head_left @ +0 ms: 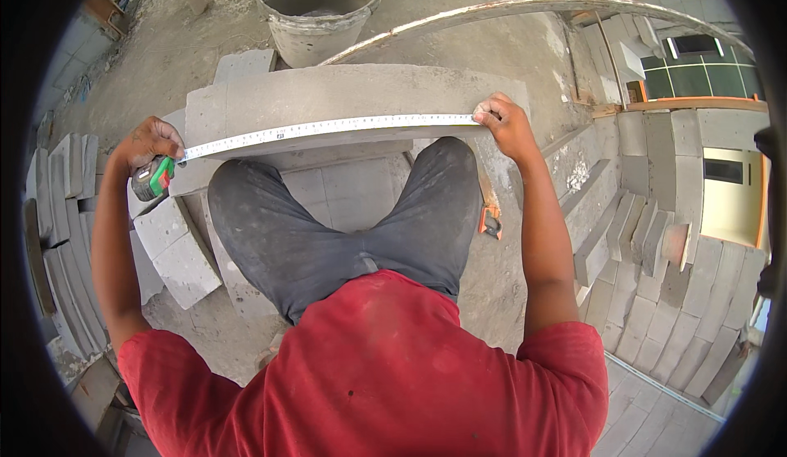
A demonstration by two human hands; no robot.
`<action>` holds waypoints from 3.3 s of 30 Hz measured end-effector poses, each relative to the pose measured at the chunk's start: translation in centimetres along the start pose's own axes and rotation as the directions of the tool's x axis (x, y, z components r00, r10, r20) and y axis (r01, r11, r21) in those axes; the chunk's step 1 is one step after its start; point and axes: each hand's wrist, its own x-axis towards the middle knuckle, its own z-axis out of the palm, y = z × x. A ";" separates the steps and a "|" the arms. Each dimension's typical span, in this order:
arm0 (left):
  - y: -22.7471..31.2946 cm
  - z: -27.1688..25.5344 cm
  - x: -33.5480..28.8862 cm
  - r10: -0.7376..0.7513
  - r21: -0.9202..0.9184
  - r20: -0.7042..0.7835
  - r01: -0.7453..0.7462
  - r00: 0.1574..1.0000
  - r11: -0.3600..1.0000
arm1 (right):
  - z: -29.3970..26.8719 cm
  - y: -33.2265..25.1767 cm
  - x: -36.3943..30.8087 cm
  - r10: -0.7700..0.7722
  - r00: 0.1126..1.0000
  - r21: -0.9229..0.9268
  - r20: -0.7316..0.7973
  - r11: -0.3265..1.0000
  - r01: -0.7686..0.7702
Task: The person measures a white rectangular tile with a tape measure, then uses a hand saw to cut the tile into smaller pieces. The person repeats the measuring and cutting process on multiple tiles.
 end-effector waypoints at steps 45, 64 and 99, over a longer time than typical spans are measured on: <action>2.9 -5.3 5.2 -0.039 -0.007 0.080 0.040 0.996 0.999 | -1.3 2.9 9.6 0.115 0.979 0.232 0.168 0.961 -0.153; 2.3 -5.5 5.5 -0.032 0.040 0.017 0.031 0.999 0.999 | -0.6 2.3 9.2 0.033 0.998 0.092 0.060 0.995 -0.038; -10.1 4.2 -6.5 0.020 -0.524 -0.643 -0.458 0.766 0.718 | -2.4 9.5 -0.7 0.467 0.809 0.596 -0.357 0.781 -0.188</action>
